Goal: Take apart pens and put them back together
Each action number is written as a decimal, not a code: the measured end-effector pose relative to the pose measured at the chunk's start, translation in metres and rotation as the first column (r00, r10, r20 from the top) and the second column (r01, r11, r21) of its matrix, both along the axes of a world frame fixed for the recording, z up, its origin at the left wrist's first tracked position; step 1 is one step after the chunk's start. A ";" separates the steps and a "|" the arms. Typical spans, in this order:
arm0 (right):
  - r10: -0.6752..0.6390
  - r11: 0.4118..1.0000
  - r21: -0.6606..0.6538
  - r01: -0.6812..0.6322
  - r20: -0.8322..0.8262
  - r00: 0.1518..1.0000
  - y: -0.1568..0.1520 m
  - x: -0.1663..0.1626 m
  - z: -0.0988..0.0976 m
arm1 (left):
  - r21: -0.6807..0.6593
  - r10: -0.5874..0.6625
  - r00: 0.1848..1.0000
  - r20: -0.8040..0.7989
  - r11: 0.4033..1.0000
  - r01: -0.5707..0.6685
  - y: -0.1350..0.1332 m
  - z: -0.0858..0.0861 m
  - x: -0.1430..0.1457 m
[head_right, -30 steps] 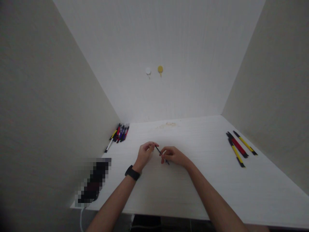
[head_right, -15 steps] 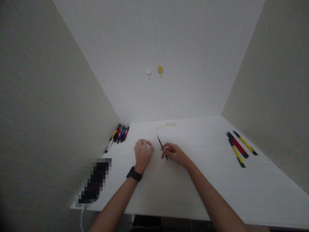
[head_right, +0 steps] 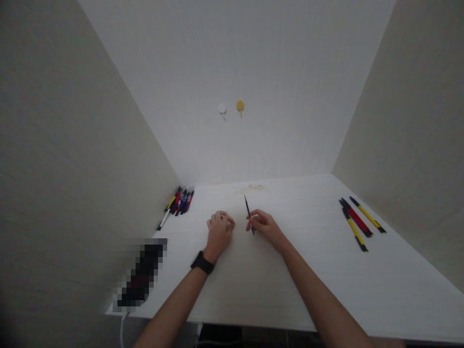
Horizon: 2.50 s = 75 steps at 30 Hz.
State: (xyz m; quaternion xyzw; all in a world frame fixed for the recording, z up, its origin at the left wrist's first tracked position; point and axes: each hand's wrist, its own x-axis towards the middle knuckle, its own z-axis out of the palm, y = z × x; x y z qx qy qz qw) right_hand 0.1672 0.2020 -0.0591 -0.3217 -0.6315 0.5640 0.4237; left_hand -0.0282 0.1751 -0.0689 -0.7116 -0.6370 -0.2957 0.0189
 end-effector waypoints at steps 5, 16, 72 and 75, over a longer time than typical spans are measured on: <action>0.010 1.000 -0.011 -0.010 0.005 1.000 0.002 -0.001 -0.002 | 0.049 -0.079 0.983 0.166 0.996 0.072 0.003 0.001 -0.001; 0.013 1.000 -0.028 -0.013 0.000 1.000 0.007 -0.001 -0.013 | 0.254 -0.193 0.894 0.405 0.963 0.093 0.005 0.005 -0.001; 0.112 0.994 -0.010 -0.113 0.224 0.968 0.007 -0.002 -0.015 | 0.149 -0.173 0.200 0.964 0.981 0.128 0.015 0.002 -0.011; 0.116 0.993 -0.015 -0.115 0.230 0.966 0.007 -0.002 -0.014 | 0.162 -0.186 0.169 0.968 0.976 0.145 0.015 0.003 -0.011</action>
